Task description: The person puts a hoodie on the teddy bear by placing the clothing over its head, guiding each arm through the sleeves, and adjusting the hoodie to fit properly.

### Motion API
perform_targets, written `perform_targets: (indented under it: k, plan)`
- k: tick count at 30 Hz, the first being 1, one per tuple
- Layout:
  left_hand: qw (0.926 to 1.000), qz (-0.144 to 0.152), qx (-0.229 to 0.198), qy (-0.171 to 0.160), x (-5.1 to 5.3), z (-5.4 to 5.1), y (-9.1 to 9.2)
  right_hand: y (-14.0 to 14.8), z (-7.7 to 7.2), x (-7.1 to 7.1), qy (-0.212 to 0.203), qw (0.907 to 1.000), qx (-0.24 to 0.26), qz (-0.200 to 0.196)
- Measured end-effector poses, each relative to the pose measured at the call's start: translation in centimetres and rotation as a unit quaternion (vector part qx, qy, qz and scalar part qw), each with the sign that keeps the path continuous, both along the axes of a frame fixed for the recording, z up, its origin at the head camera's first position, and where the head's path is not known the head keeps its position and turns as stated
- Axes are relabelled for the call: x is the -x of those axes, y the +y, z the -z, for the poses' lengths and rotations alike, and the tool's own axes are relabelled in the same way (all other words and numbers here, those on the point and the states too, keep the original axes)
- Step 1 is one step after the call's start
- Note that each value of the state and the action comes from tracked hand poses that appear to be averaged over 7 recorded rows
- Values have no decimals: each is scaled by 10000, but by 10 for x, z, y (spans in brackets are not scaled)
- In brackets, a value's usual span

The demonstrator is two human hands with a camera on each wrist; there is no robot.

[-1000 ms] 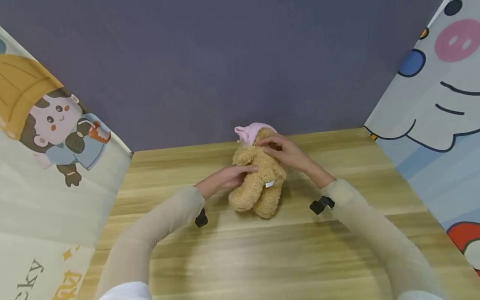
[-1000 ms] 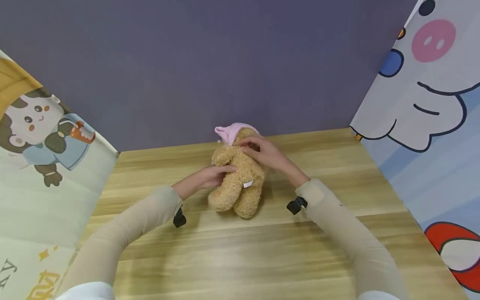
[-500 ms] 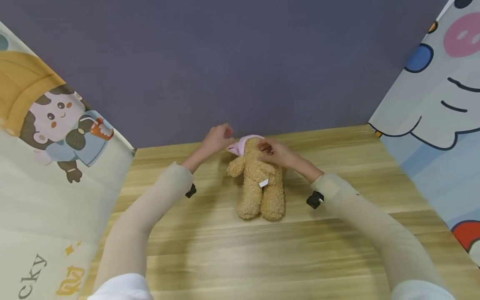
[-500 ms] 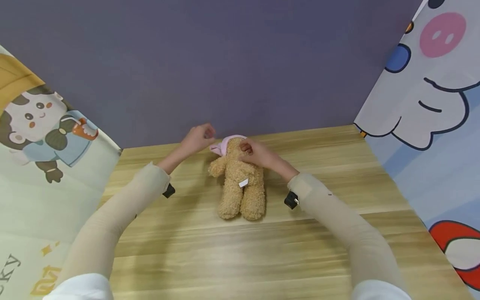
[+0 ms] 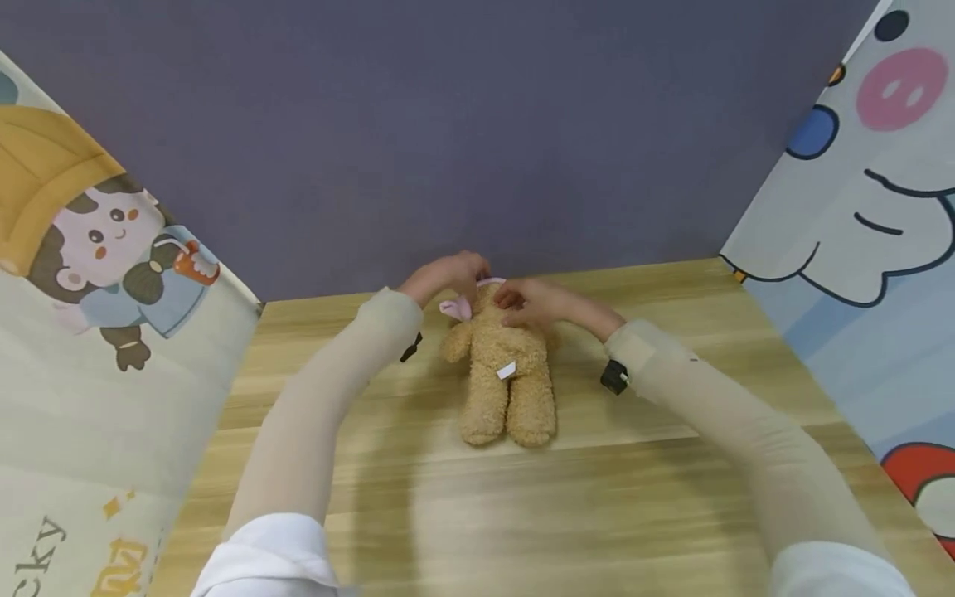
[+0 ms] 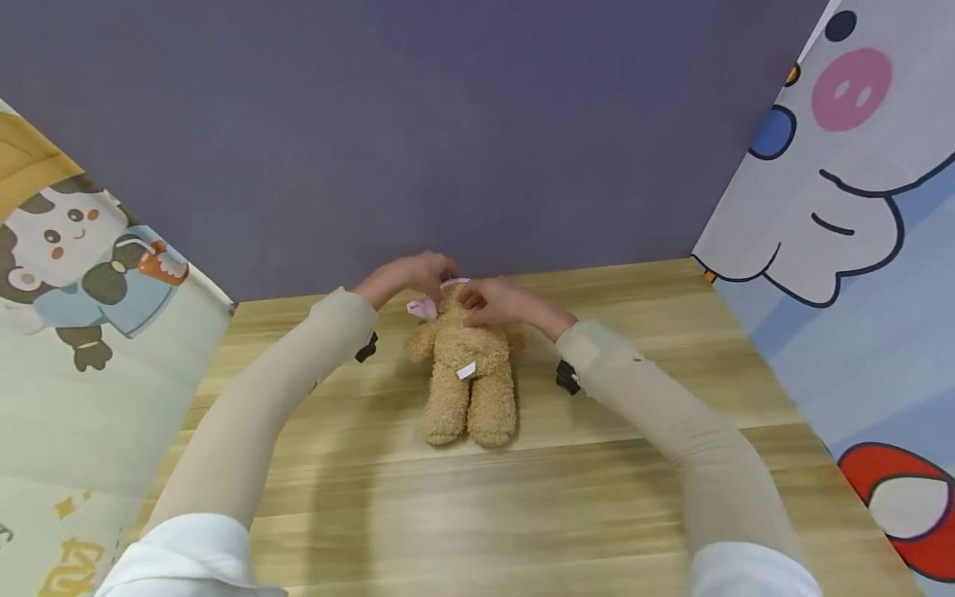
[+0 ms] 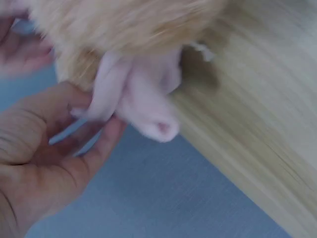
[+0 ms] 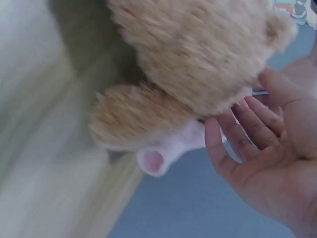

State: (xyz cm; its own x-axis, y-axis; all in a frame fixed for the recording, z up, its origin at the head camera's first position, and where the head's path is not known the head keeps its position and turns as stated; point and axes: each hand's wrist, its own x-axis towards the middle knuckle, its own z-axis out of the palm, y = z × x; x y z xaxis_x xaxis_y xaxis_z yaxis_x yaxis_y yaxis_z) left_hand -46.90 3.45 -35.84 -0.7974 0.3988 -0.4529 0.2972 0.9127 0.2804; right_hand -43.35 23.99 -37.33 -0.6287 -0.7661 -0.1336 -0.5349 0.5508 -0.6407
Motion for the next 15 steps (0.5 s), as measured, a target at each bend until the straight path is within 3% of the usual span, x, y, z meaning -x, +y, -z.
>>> perform_targets:
  k: [4, 6, 10, 15]
  plan:
    - [9995, -17, -81, 291, -6, 9, 8, 7, -15, 19, 852, 9941, -656, 163]
    - [9990, -98, -109, 415, -9, 13, 9, 6, -23, 30, 1067, 9879, -1110, 194]
    - [9982, -58, 138, 573, -12, 12, 6, -4, -28, 47, 889, 9784, -1866, -112]
    - [9981, 216, 327, 477, -9, 6, 3, -20, -18, 56, 600, 9768, -2056, -17]
